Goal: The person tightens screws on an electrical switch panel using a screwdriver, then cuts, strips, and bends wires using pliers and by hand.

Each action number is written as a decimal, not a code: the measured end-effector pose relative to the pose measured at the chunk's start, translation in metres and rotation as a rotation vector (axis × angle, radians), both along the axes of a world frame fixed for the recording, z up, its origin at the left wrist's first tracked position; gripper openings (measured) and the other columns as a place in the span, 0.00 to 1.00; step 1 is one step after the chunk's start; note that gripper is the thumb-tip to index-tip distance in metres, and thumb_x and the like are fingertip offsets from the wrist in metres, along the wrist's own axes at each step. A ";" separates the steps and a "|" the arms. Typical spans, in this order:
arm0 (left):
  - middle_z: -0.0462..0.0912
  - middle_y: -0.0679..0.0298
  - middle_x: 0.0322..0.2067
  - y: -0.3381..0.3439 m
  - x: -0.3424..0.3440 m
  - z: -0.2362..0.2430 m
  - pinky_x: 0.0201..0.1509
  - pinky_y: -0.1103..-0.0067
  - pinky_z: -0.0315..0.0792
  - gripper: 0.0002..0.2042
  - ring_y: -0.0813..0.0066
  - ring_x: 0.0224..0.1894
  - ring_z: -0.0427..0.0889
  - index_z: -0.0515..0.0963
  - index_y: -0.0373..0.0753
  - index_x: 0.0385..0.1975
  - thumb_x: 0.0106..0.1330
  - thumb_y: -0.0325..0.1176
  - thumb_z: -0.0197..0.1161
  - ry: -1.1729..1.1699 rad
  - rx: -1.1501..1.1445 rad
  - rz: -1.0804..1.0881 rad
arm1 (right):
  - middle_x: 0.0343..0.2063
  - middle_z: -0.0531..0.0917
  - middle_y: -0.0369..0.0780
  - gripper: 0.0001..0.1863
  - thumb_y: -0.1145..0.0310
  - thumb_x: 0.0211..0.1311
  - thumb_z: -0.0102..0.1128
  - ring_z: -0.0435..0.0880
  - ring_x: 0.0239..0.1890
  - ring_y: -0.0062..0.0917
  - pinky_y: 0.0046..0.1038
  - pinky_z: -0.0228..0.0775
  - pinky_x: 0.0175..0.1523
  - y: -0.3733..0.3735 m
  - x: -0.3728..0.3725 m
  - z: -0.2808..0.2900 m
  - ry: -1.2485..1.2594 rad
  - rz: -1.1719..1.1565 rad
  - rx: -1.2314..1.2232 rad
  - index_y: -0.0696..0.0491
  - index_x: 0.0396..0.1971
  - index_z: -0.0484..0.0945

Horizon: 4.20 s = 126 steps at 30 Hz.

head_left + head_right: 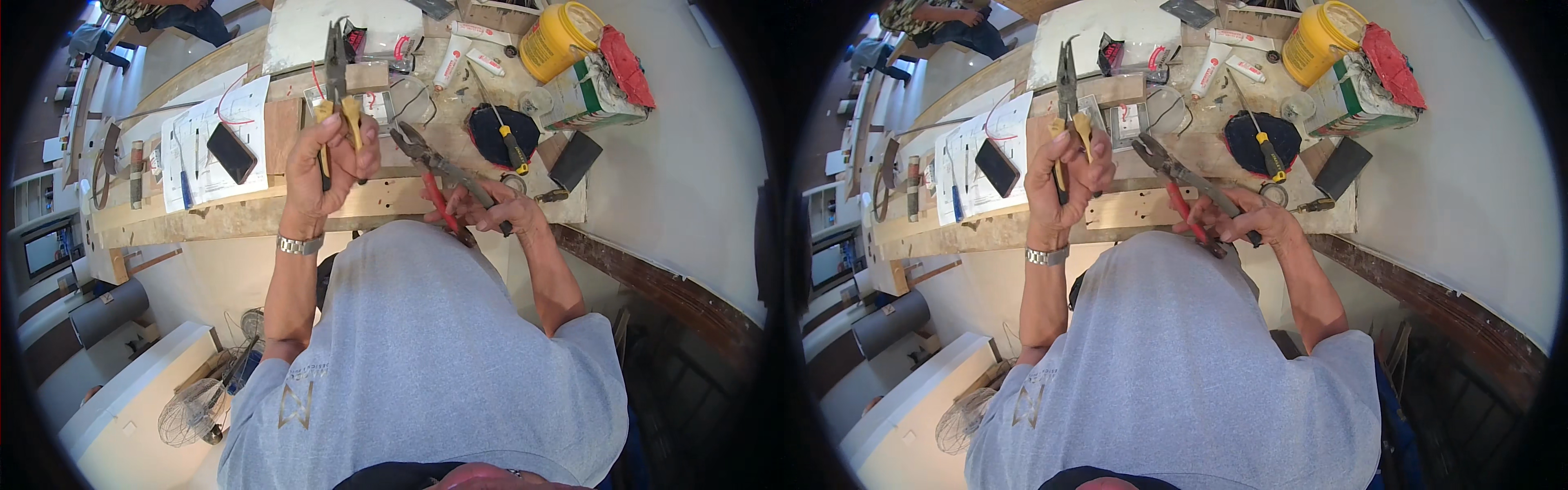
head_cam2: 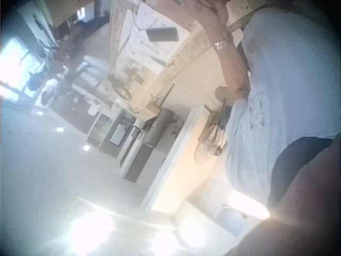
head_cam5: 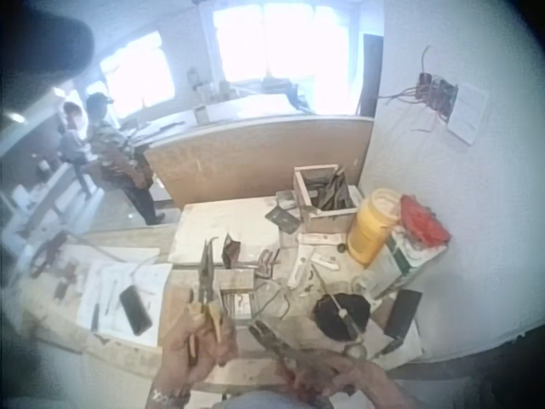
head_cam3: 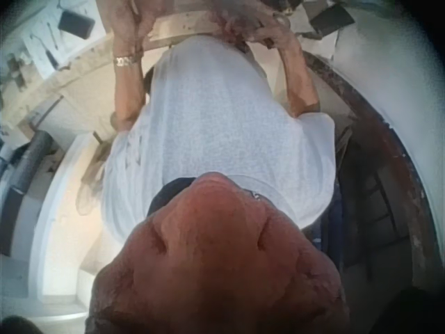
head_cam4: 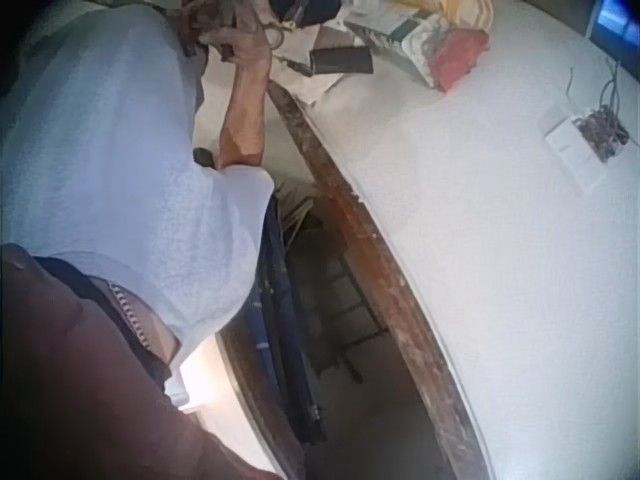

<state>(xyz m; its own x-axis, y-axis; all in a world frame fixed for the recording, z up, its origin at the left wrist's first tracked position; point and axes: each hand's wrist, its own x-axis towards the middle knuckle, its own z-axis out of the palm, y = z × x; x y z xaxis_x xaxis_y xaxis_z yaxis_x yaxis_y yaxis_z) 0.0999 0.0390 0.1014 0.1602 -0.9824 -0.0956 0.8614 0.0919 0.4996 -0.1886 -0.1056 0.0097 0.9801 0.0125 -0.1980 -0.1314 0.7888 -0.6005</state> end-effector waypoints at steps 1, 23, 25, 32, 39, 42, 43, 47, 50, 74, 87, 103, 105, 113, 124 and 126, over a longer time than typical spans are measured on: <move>0.81 0.57 0.39 0.000 0.005 0.000 0.34 0.74 0.71 0.14 0.71 0.32 0.77 0.74 0.34 0.47 0.80 0.40 0.54 -0.157 0.070 0.053 | 0.49 0.86 0.44 0.30 0.78 0.44 0.65 0.80 0.67 0.50 0.40 0.67 0.71 0.001 0.001 -0.002 -0.051 -0.023 -0.040 0.60 0.55 0.80; 0.80 0.60 0.39 0.019 -0.052 -0.009 0.34 0.77 0.70 0.14 0.74 0.32 0.76 0.73 0.36 0.50 0.80 0.42 0.56 -0.215 0.290 -0.047 | 0.61 0.81 0.44 0.29 0.72 0.66 0.63 0.82 0.62 0.32 0.33 0.71 0.67 0.022 0.041 0.042 0.190 -0.298 -0.548 0.56 0.68 0.77; 0.80 0.60 0.39 0.020 -0.049 -0.016 0.34 0.77 0.70 0.14 0.74 0.32 0.76 0.73 0.36 0.51 0.79 0.41 0.56 -0.260 0.270 -0.047 | 0.58 0.83 0.42 0.29 0.71 0.66 0.64 0.84 0.59 0.29 0.31 0.73 0.64 0.023 0.040 0.043 0.145 -0.316 -0.482 0.56 0.68 0.77; 0.80 0.58 0.39 0.025 -0.045 -0.027 0.34 0.77 0.71 0.15 0.73 0.32 0.77 0.73 0.35 0.57 0.79 0.38 0.56 -0.326 0.285 -0.062 | 0.52 0.86 0.41 0.29 0.69 0.66 0.65 0.85 0.55 0.23 0.27 0.77 0.59 0.021 0.042 0.050 0.102 -0.318 -0.419 0.57 0.67 0.77; 0.80 0.58 0.39 0.025 -0.039 -0.036 0.34 0.76 0.71 0.15 0.72 0.32 0.77 0.73 0.36 0.57 0.79 0.37 0.55 -0.368 0.315 -0.094 | 0.39 0.79 0.32 0.21 0.70 0.67 0.68 0.81 0.44 0.16 0.22 0.76 0.47 0.019 0.037 0.048 0.198 -0.285 -0.566 0.56 0.59 0.82; 0.81 0.58 0.39 0.024 -0.039 -0.039 0.33 0.77 0.71 0.15 0.72 0.32 0.77 0.73 0.36 0.57 0.79 0.37 0.56 -0.310 0.327 -0.044 | 0.38 0.77 0.32 0.17 0.70 0.68 0.69 0.78 0.41 0.15 0.24 0.72 0.46 0.022 0.037 0.037 0.295 -0.272 -0.719 0.55 0.55 0.84; 0.81 0.58 0.39 0.023 -0.039 -0.038 0.33 0.77 0.71 0.15 0.72 0.32 0.77 0.73 0.36 0.57 0.79 0.37 0.56 -0.309 0.327 -0.044 | 0.38 0.77 0.33 0.16 0.70 0.68 0.68 0.78 0.41 0.18 0.26 0.72 0.46 0.023 0.038 0.035 0.244 -0.321 -0.866 0.55 0.54 0.84; 0.84 0.56 0.39 0.027 -0.032 -0.038 0.36 0.74 0.78 0.12 0.69 0.34 0.84 0.74 0.36 0.54 0.80 0.36 0.54 -0.238 0.288 -0.098 | 0.40 0.79 0.39 0.15 0.71 0.67 0.67 0.79 0.41 0.26 0.30 0.71 0.49 0.024 0.041 0.025 0.152 -0.434 -1.159 0.57 0.52 0.84; 0.84 0.49 0.46 0.025 -0.035 -0.027 0.43 0.67 0.84 0.17 0.62 0.41 0.87 0.74 0.32 0.56 0.79 0.38 0.54 -0.222 0.272 -0.142 | 0.44 0.80 0.43 0.14 0.73 0.66 0.65 0.81 0.44 0.32 0.32 0.73 0.50 0.024 0.040 0.027 0.166 -0.429 -1.173 0.58 0.51 0.83; 0.84 0.52 0.47 0.017 -0.041 -0.014 0.36 0.73 0.75 0.16 0.67 0.40 0.81 0.75 0.36 0.54 0.79 0.42 0.54 -0.115 0.397 -0.124 | 0.52 0.73 0.51 0.26 0.82 0.53 0.65 0.80 0.53 0.49 0.42 0.78 0.54 0.029 0.041 0.007 0.168 -0.554 -1.658 0.60 0.55 0.78; 0.81 0.55 0.41 0.022 -0.033 -0.019 0.30 0.76 0.70 0.17 0.72 0.31 0.75 0.72 0.34 0.54 0.79 0.42 0.56 -0.112 0.322 -0.202 | 0.73 0.66 0.51 0.44 0.79 0.48 0.68 0.68 0.73 0.48 0.48 0.57 0.73 0.035 0.046 0.000 0.270 -0.544 -1.925 0.47 0.72 0.74; 0.81 0.54 0.37 0.024 -0.037 -0.021 0.30 0.75 0.72 0.14 0.73 0.30 0.77 0.71 0.33 0.53 0.80 0.38 0.56 -0.251 0.308 -0.259 | 0.70 0.68 0.51 0.41 0.75 0.50 0.74 0.71 0.68 0.48 0.48 0.62 0.70 0.026 0.048 -0.028 0.241 -0.691 -1.966 0.48 0.70 0.75; 0.81 0.54 0.38 0.025 -0.038 -0.022 0.30 0.75 0.71 0.13 0.73 0.30 0.76 0.71 0.33 0.53 0.80 0.38 0.55 -0.250 0.304 -0.253 | 0.68 0.68 0.51 0.41 0.74 0.50 0.75 0.72 0.67 0.48 0.48 0.63 0.69 0.028 0.050 -0.025 0.241 -0.703 -1.970 0.49 0.69 0.75; 0.83 0.53 0.35 0.024 -0.038 -0.009 0.27 0.76 0.74 0.13 0.72 0.27 0.81 0.72 0.34 0.51 0.82 0.39 0.54 -0.320 0.424 -0.234 | 0.63 0.73 0.50 0.35 0.79 0.55 0.65 0.75 0.60 0.46 0.49 0.66 0.63 0.027 0.054 -0.013 0.342 -0.647 -2.048 0.47 0.66 0.77; 0.77 0.62 0.32 0.012 -0.054 -0.029 0.26 0.77 0.71 0.09 0.75 0.23 0.74 0.69 0.38 0.47 0.83 0.38 0.53 -0.315 0.500 -0.111 | 0.46 0.74 0.49 0.27 0.80 0.54 0.66 0.82 0.47 0.48 0.44 0.79 0.49 0.043 0.074 -0.015 0.543 -0.406 -1.823 0.57 0.57 0.78; 0.77 0.64 0.31 0.016 -0.050 -0.040 0.25 0.77 0.70 0.10 0.78 0.23 0.74 0.69 0.37 0.46 0.83 0.38 0.53 -0.738 0.539 -0.131 | 0.47 0.74 0.50 0.31 0.81 0.50 0.68 0.82 0.49 0.48 0.45 0.79 0.50 0.038 0.073 -0.005 0.554 -0.330 -1.794 0.59 0.59 0.76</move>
